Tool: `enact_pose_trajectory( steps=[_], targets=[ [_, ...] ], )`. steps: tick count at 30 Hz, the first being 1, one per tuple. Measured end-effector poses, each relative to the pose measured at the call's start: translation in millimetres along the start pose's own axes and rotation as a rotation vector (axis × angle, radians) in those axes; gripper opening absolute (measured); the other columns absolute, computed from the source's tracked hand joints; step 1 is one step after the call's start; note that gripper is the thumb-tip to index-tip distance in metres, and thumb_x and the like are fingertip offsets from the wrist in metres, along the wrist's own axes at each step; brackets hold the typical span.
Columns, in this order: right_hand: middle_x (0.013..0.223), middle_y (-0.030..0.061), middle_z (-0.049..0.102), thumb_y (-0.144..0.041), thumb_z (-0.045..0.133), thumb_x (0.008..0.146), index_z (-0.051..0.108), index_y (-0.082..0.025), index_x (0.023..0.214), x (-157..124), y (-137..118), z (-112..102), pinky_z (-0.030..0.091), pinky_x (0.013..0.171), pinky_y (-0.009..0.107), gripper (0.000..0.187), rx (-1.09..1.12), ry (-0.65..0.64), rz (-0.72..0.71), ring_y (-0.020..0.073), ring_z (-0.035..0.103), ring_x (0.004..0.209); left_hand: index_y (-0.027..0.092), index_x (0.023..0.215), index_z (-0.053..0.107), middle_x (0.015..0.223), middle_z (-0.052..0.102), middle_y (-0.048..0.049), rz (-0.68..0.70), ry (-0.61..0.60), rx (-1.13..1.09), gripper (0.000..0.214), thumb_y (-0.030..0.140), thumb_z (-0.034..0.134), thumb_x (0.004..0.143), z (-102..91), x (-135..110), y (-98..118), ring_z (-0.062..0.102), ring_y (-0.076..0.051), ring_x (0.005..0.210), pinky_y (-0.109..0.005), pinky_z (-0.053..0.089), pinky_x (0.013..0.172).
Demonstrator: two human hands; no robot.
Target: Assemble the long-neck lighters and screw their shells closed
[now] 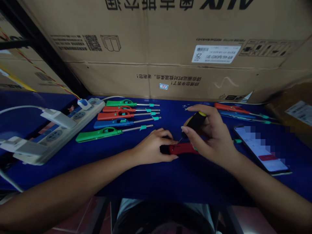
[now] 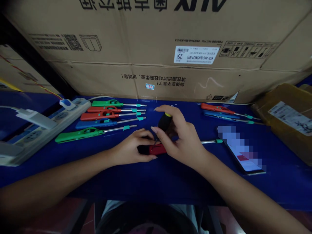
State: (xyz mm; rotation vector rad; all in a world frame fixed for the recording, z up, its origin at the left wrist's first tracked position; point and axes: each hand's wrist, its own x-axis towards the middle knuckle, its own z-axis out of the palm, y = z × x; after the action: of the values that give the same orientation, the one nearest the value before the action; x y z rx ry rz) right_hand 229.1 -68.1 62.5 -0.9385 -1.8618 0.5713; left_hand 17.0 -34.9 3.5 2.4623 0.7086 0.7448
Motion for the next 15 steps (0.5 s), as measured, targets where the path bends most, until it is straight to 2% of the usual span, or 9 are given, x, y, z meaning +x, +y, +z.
enact_pose_trajectory(
  steps=[3, 6, 8, 9, 12, 15],
  targets=[
    [0.089, -0.0006, 0.065, -0.026, 0.067, 0.092, 0.048, -0.029, 0.133, 10, -12, -7, 0.054, 0.061, 0.027, 0.045, -0.074, -0.117, 0.025, 0.0142, 0.063, 0.064, 0.020, 0.105, 0.076, 0.101, 0.069, -0.0056, 0.020, 0.010, 0.014, 0.031, 0.041, 0.080, 0.081, -0.8, 0, 1, 0.063, -0.022, 0.094, -0.038, 0.049, 0.089],
    [0.077, -0.0017, 0.065, -0.022, 0.065, 0.092, 0.044, -0.028, 0.140, 20, -27, -17, 0.052, 0.055, 0.025, 0.052, -0.170, -0.302, 0.051, 0.0166, 0.065, 0.063, 0.020, 0.106, 0.077, 0.102, 0.069, -0.0063, 0.031, -0.004, 0.021, 0.031, 0.040, 0.079, 0.082, -2.4, 0, 1, 0.063, -0.022, 0.095, -0.037, 0.049, 0.088],
    [0.079, -0.0005, 0.067, -0.019, 0.062, 0.093, 0.041, -0.028, 0.144, 25, -32, -24, 0.055, 0.058, 0.026, 0.055, -0.162, -0.393, 0.028, 0.0178, 0.067, 0.066, 0.022, 0.108, 0.077, 0.103, 0.070, -0.0061, 0.025, -0.012, 0.025, 0.031, 0.041, 0.078, 0.083, -3.3, 0, 2, 0.063, -0.022, 0.095, -0.037, 0.049, 0.088],
    [0.087, 0.0015, 0.069, -0.018, 0.060, 0.094, 0.041, -0.028, 0.145, 27, -31, -26, 0.057, 0.063, 0.027, 0.055, -0.150, -0.417, 0.013, 0.0184, 0.069, 0.072, 0.022, 0.109, 0.077, 0.103, 0.070, -0.0059, 0.020, -0.010, 0.028, 0.032, 0.041, 0.078, 0.083, -3.6, 0, 2, 0.063, -0.022, 0.095, -0.037, 0.049, 0.088],
    [0.114, 0.0059, 0.068, -0.019, 0.060, 0.095, 0.043, -0.030, 0.143, 29, -19, -29, 0.059, 0.077, 0.031, 0.052, -0.063, -0.395, -0.040, 0.0198, 0.069, 0.091, 0.024, 0.113, 0.076, 0.102, 0.070, -0.0055, 0.017, -0.001, 0.027, 0.035, 0.043, 0.077, 0.084, -3.5, 0, 2, 0.063, -0.021, 0.093, -0.037, 0.050, 0.087],
    [0.117, 0.0043, 0.066, -0.025, 0.070, 0.090, 0.053, -0.030, 0.132, 27, 1, -23, 0.059, 0.079, 0.031, 0.046, 0.006, -0.257, -0.094, 0.0185, 0.068, 0.091, 0.023, 0.114, 0.076, 0.102, 0.069, -0.0062, 0.016, -0.006, 0.028, 0.037, 0.042, 0.078, 0.083, -2.8, 0, 1, 0.063, -0.022, 0.095, -0.038, 0.050, 0.089]
  ],
)
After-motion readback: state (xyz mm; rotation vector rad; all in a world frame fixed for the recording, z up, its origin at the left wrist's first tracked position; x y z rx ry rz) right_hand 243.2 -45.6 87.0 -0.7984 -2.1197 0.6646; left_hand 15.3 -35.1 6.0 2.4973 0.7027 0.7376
